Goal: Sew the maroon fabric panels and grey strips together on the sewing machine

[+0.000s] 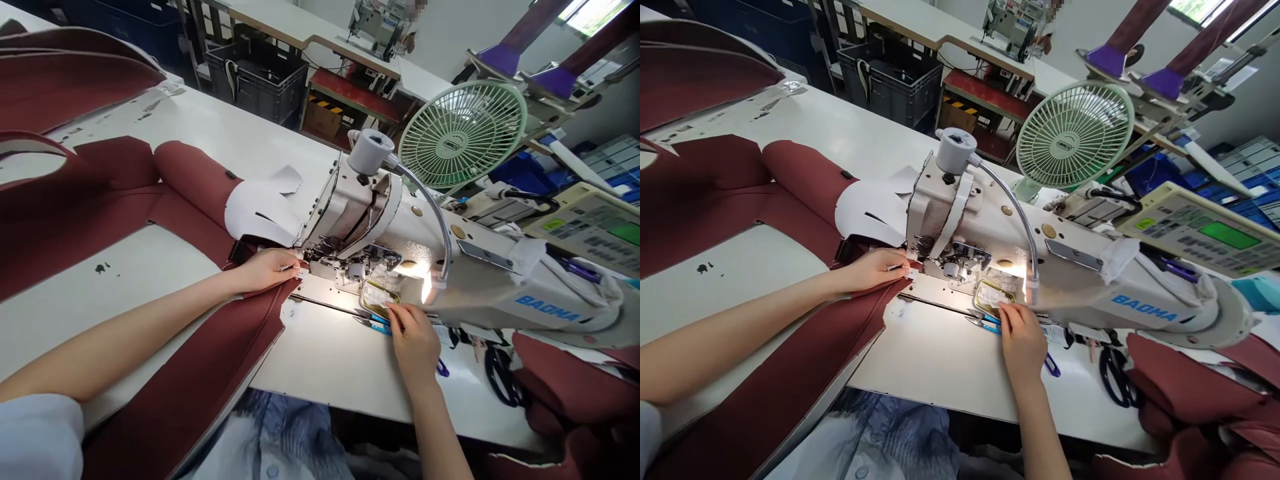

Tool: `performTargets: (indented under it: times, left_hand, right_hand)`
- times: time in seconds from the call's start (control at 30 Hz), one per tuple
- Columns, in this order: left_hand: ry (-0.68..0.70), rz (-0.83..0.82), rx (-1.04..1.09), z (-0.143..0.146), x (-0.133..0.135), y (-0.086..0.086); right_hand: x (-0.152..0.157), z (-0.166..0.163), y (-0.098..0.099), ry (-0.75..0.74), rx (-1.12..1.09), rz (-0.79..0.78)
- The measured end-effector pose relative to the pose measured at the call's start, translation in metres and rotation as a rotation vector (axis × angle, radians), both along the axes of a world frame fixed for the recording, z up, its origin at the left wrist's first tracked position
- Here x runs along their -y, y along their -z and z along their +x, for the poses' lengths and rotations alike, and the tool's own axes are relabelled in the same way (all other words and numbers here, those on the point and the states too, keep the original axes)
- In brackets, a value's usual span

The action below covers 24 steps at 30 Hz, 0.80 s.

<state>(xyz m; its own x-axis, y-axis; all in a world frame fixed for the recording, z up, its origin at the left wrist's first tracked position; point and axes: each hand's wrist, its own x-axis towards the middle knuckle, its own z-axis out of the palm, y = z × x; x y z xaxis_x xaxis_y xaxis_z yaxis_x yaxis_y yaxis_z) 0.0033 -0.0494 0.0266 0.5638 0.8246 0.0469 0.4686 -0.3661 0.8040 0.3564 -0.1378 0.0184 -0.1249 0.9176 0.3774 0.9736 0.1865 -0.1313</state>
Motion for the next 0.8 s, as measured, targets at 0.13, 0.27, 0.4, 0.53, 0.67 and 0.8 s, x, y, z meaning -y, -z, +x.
performTargets:
  times: [0.13,0.27,0.4,0.53,0.67,0.8]
  left_hand:
    - [0.004,0.004,0.006,0.0,-0.001,0.001]
    - [-0.001,0.004,0.011,0.0,0.0,0.001]
    - [-0.012,0.02,0.003,0.001,0.0,0.003]
    - [-0.021,0.044,0.019,0.002,-0.001,0.008]
    - [-0.004,0.038,0.033,0.001,-0.003,0.007]
    - [0.004,0.044,0.024,0.001,-0.004,0.008]
  right_hand:
    - [0.006,-0.005,-0.006,0.062,0.137,-0.012]
    - [0.004,-0.048,-0.023,0.006,-0.024,-0.07]
    - [-0.021,-0.104,-0.032,-0.189,-0.285,-0.406]
    - [-0.054,-0.138,-0.017,-0.261,-0.549,-0.605]
    - [-0.069,-0.146,0.005,-0.252,-0.89,-0.697]
    - [-0.066,-0.147,0.013,-0.241,-1.008,-0.694]
